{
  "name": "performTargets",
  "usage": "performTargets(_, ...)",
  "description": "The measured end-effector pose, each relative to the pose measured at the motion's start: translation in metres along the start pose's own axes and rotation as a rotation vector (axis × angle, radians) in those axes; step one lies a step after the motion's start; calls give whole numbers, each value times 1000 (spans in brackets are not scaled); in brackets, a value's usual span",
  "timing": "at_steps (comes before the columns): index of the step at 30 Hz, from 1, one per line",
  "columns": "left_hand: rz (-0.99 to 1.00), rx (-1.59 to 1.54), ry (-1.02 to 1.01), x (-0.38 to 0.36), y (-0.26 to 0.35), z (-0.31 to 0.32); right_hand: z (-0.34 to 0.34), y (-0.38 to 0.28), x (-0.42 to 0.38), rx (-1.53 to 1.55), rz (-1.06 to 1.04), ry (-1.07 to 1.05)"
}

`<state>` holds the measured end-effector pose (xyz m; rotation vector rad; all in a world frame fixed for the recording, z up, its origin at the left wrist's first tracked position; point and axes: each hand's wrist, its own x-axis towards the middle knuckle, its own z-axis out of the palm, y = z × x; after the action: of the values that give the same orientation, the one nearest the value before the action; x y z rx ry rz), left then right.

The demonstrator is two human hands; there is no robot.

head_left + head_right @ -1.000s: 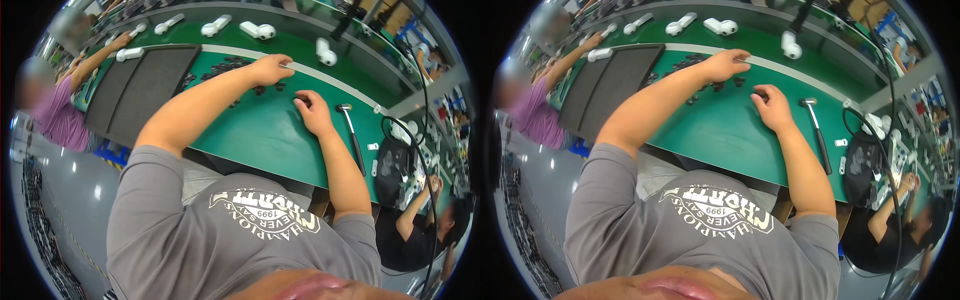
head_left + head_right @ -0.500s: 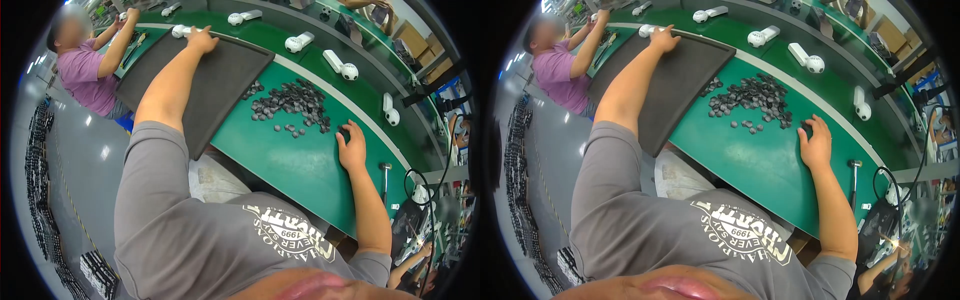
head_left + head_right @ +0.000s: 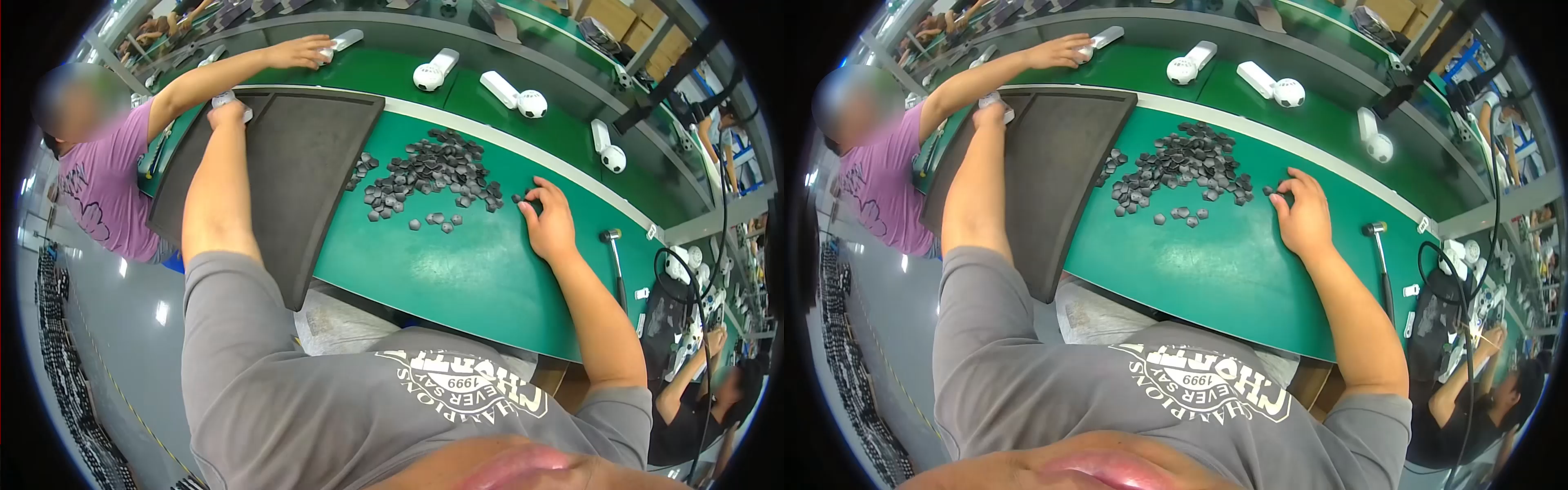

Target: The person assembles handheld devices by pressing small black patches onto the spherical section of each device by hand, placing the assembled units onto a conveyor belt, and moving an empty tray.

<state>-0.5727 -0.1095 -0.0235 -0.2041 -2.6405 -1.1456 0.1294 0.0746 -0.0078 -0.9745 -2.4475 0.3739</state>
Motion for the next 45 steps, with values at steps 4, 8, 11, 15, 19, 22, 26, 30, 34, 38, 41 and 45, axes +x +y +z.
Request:
performTargets(4,-548,-1023,-463,-13,-9,-61,-1,0,-3,-3,-24,52)
performTargets(8,-487,-1189,-709,-97,-3,-127,-8,1,-6,-35,15,72)
performTargets(11,-320,-1344,-828,-192,41,-173,-7,2,-7,-51,66,20)
performTargets(15,-247,-1657,-1234,-291,112,-191,-4,9,-14,-46,42,66)
performTargets(19,-202,-1620,-1557,-412,179,-171,-42,6,-26,-16,93,-80)
performTargets(22,-81,-1350,-1597,-485,205,-140,-74,9,-43,353,169,-61)
performTargets(26,-191,-1239,-1787,-532,222,-89,-73,35,-51,902,329,106)
performTargets(30,-180,-1122,-1798,-556,228,-61,-62,41,-54,885,252,311)
performTargets(34,-11,-1112,-1695,-561,222,-42,-65,30,-57,498,-224,527)
performTargets(38,211,-1142,-1603,-566,225,-37,-78,28,-51,129,-572,687)
performTargets(41,236,-1167,-1640,-566,220,-38,-82,30,-52,106,-560,666)
performTargets(45,140,-1175,-1774,-562,214,-43,-81,29,-55,249,-487,519)
